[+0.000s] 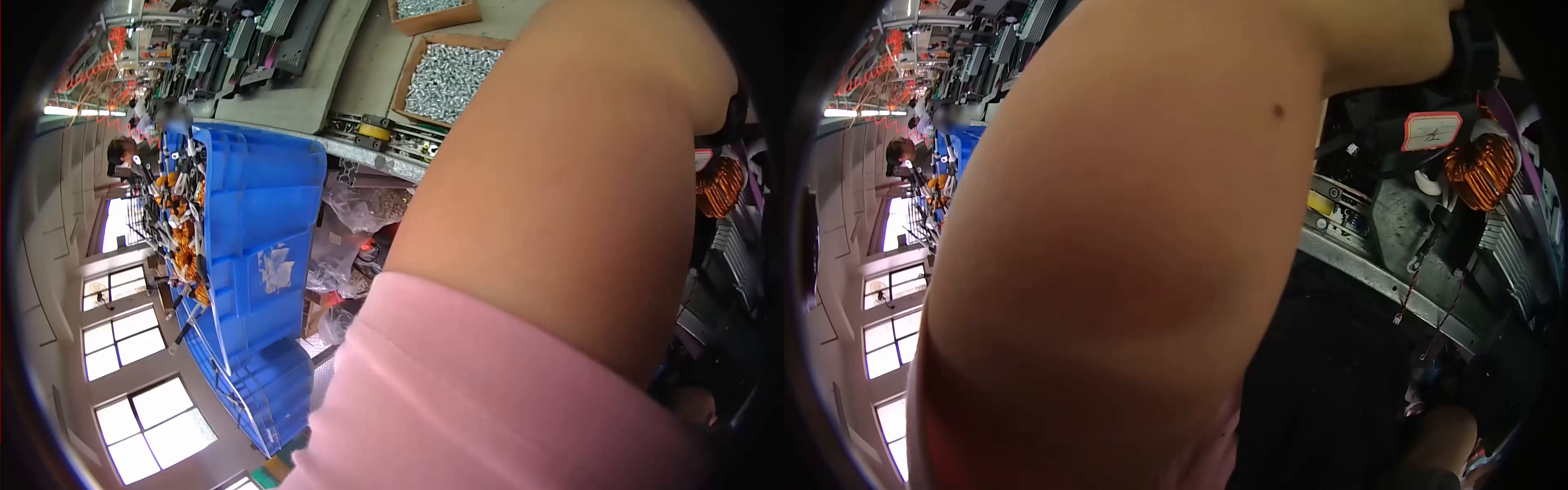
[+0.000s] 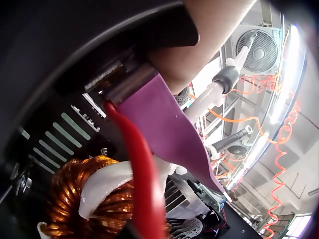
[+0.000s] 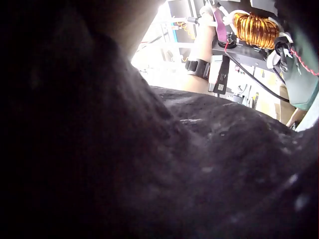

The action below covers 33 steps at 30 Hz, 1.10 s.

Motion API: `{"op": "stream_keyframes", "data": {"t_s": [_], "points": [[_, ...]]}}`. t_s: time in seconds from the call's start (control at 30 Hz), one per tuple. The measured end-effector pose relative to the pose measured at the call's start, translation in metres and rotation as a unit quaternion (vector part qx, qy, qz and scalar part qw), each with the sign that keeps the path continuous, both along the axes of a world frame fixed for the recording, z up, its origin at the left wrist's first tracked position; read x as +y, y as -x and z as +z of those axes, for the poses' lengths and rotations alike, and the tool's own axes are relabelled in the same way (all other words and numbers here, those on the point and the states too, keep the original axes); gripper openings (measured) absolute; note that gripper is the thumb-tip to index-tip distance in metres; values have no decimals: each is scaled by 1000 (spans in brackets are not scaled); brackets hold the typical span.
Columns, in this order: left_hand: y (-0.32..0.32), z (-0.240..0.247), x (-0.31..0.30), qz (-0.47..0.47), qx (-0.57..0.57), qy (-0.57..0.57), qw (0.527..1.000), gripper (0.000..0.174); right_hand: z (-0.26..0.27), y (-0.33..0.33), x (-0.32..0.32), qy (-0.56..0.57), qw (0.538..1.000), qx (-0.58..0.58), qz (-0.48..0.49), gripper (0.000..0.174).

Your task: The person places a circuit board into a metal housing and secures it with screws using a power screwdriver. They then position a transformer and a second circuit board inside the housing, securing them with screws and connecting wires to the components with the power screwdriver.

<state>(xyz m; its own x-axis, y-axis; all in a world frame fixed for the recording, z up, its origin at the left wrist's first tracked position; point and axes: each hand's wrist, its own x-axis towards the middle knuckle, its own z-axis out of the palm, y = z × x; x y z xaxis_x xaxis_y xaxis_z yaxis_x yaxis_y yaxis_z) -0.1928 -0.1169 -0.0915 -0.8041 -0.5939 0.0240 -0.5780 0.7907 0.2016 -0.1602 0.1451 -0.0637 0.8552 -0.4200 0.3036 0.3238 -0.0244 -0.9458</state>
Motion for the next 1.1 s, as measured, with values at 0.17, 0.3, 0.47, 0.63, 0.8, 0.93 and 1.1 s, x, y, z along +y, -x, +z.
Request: {"op": "stream_keyframes", "data": {"t_s": [0.17,0.3,0.47,0.63,0.8,0.93,1.1], "points": [[-6,6,-3,1,-2,0,1000,42,-4,-4,3,-54,992,-44,107,47],[-10,1,-5,3,-6,-9,1000,41,-6,-6,1,-80,977,-69,184,50],[17,15,-4,12,10,6,1000,40,17,20,38,-63,979,-110,-160,70],[-8,-25,-11,-74,-90,-3,993,34,45,114,72,94,916,-58,-386,47],[-43,49,21,-96,-209,-10,973,31,84,196,88,128,698,116,-695,52],[-39,98,-6,-106,-242,-37,964,32,117,254,13,102,632,276,-717,46],[32,108,-54,-128,-50,161,977,28,92,313,-106,238,516,552,-610,30]]}}
